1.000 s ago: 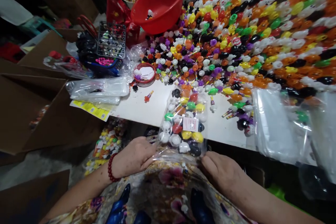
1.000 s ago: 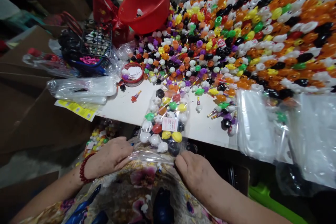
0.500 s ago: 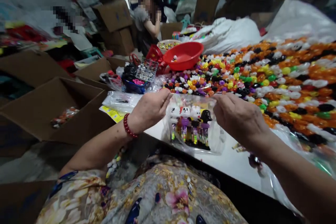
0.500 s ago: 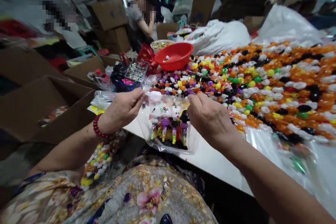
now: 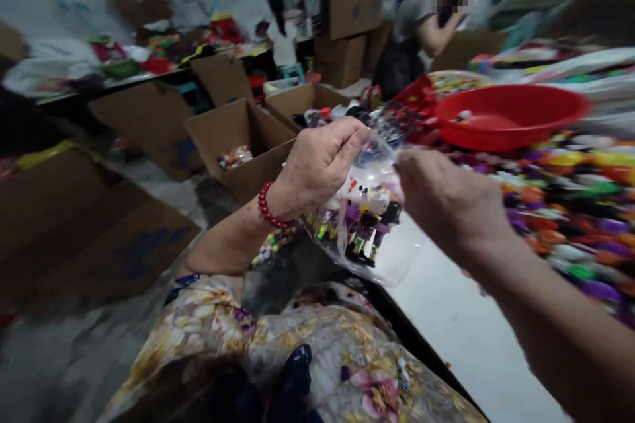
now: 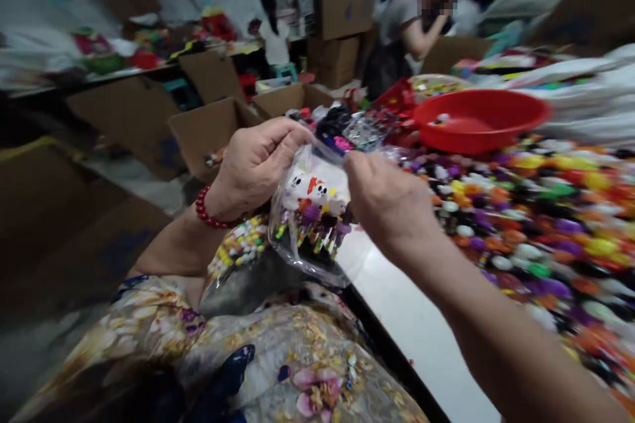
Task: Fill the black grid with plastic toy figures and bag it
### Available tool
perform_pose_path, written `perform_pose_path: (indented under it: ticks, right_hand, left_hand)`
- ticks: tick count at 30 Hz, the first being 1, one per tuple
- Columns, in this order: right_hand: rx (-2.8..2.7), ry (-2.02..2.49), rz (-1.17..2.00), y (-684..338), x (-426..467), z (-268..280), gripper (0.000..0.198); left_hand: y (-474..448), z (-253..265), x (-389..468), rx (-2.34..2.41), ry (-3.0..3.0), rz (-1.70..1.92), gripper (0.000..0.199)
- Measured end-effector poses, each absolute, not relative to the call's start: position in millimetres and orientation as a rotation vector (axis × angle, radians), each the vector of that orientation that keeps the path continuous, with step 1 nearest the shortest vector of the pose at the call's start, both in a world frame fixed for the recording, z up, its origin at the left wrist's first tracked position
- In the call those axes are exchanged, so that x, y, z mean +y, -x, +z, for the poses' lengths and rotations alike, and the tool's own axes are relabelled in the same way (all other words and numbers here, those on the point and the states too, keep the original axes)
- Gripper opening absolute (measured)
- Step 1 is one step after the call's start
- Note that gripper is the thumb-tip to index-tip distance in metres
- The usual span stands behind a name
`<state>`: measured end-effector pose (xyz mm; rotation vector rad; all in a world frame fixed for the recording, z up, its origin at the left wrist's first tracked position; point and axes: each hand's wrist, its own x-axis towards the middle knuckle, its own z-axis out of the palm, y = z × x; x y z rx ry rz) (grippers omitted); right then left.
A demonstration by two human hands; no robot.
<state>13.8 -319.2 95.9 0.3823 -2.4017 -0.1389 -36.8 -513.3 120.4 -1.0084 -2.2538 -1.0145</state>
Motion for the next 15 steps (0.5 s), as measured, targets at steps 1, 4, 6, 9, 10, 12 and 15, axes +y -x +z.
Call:
perform_pose_path:
  ticks: [1, 4, 6, 9, 10, 12, 15]
  right_hand:
    - [-2.428, -0.395, -0.161, -5.2, -324.3, 97.5, 0.028]
    - [-2.477, -0.506, -0.117, 20.2, -343.6, 98.7, 0.036]
    - [-2.465, -0.629, -0.03, 34.6, -362.9, 92.9, 0.037]
    - [-2.411, -0.794, 0.097, 50.8, -399.1, 73.8, 0.035]
    - [-2.394, -0.851, 0.139, 54.3, -411.5, 66.2, 0.034]
    - [-2.378, -0.982, 0.231, 57.6, -434.5, 52.0, 0.031]
    - [-2.399, -1.208, 0.371, 53.7, -459.1, 38.1, 0.024]
  left_hand:
    - [38.9, 116.4, -528.7, -2.307, 0.968, -0.965, 0.035]
    - [39.3, 99.5, -578.7, -2.506, 0.905, -0.767, 0.031]
    - [31.4, 86.8, -607.1, -2.663, 0.84, -0.597, 0.029]
    - [11.3, 69.9, -629.0, -2.833, 0.629, -0.34, 0.025]
    - [5.1, 64.9, -630.5, -2.858, 0.558, -0.281, 0.025]
    - [-2.3, 54.2, -628.3, -2.883, 0.472, -0.246, 0.033]
    - [0.4, 35.1, -626.4, -2.923, 0.377, -0.371, 0.037]
